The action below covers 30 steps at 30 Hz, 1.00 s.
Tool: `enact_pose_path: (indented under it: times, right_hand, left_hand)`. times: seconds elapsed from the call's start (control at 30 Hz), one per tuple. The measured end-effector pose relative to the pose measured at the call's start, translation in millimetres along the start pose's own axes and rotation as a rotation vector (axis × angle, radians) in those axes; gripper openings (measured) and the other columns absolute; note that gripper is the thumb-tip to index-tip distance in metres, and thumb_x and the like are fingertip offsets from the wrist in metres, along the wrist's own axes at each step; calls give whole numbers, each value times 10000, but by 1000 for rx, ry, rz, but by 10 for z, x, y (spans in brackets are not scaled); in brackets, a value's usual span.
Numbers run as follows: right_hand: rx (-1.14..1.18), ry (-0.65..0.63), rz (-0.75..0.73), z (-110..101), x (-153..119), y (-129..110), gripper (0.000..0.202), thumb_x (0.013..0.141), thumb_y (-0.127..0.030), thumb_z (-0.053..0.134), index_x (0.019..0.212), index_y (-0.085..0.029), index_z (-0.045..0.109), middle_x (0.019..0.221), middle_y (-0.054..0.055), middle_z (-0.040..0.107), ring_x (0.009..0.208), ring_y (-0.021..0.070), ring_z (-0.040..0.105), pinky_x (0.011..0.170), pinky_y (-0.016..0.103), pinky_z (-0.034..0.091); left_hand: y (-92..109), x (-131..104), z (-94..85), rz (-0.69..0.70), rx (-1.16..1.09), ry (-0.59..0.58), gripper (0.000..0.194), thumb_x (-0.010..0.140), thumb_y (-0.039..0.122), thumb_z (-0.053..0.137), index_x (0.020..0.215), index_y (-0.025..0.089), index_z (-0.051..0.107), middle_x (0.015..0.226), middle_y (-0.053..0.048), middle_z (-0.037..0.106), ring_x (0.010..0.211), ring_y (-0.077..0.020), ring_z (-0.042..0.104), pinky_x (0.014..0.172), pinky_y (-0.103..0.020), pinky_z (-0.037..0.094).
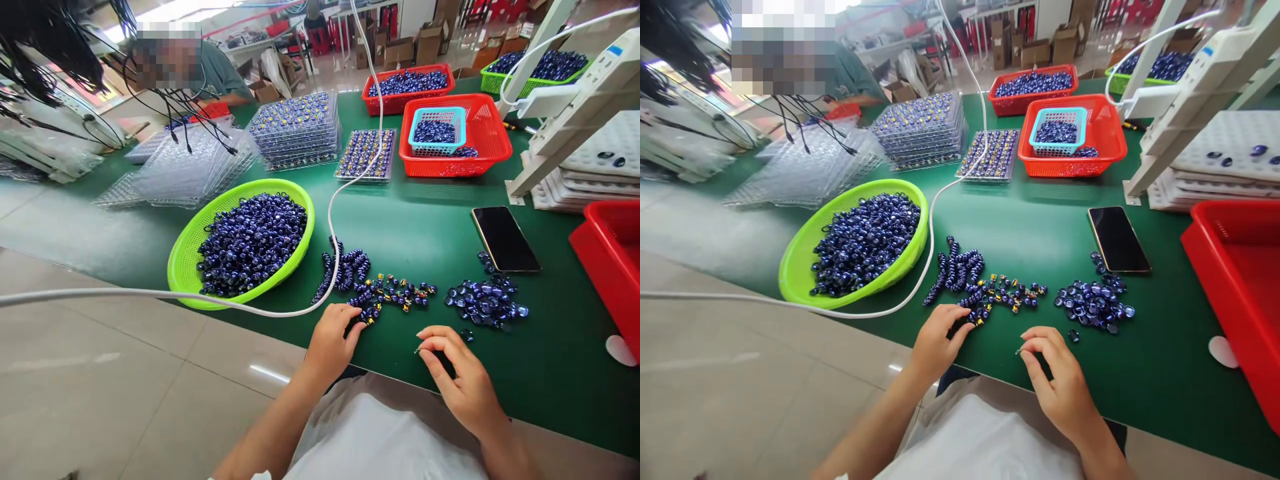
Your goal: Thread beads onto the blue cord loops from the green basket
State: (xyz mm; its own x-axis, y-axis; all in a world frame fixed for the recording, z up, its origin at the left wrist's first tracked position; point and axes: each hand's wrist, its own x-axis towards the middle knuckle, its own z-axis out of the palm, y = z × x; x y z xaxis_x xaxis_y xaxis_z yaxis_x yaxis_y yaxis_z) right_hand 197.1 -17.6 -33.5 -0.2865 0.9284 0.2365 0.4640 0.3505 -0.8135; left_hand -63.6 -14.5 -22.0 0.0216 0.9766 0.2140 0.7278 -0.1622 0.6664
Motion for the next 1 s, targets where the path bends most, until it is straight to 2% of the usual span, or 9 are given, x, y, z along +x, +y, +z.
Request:
enact_pose_path:
  times: [0.13,0.3,0.43,0.53,0.6,0.67,0.8,0.93,1.0]
  right_hand:
    - [0,17,10,21,-3,-4,84,949,-249,534,922,-240,613,1064,66,648,965,212,649,816,325,536]
    - [1,19,-14,8,1,-8,73,950,-229,538,929,-238,607,1050,61,645,964,202,640,808,315,524]
    - [16,21,-28,28,9,14,68,945,-215,546,926,-238,606,1043,56,644,952,200,638,804,323,521]
    - [40,62,-24,33,4,-9,69,941,-190,546,932,-235,597,1057,64,645,977,211,628,836,353,515]
    - [84,89,-48,20,-4,-83,92,936,-153,540,954,-234,580,1081,71,647,1021,220,613,872,380,508]
    - [141,80,-106,-5,-12,-195,145,930,-112,526,993,-238,557,1117,77,650,1069,228,596,896,405,504]
    - [192,31,-181,-68,-24,-381,220,924,-72,496,1058,-245,522,1160,87,651,1092,233,583,904,434,508]
    - [164,65,-119,-133,-65,-370,208,921,-62,495,1029,-238,522,1106,80,652,1058,223,582,892,423,499]
    - [141,80,-107,-163,-87,-331,216,912,-52,507,1027,-235,523,1092,75,650,1053,222,580,901,423,488]
  left_hand:
    - [15,42,57,-16,42,-39,139,887,160,585,980,204,679,931,-78,718,891,-234,650,793,-362,536]
    - [-6,80,-35,-2,98,-73,178,875,138,553,961,195,697,901,-81,707,869,-231,647,771,-346,523]
    - [3,63,-121,-63,37,5,238,894,162,547,1057,195,718,918,-83,706,829,-211,649,745,-320,519]
    - [116,43,-135,-165,-133,53,221,891,218,612,1080,201,724,952,-74,727,778,-183,655,735,-291,521]
    - [235,42,-90,-230,-289,-7,191,871,255,662,1037,207,742,944,-61,745,784,-182,668,742,-279,522]
    - [358,56,-2,-278,-450,-119,187,849,281,696,1010,206,755,915,-55,757,793,-185,677,730,-270,524]
    - [542,117,224,-298,-684,-288,216,808,307,741,987,189,768,839,-50,750,751,-174,664,689,-257,524]
    - [630,185,364,-244,-787,-393,227,756,288,791,956,182,778,784,-40,737,729,-161,656,706,-258,530]
    - [656,216,384,-265,-857,-450,246,739,273,807,964,180,775,801,-40,741,741,-156,660,721,-258,538]
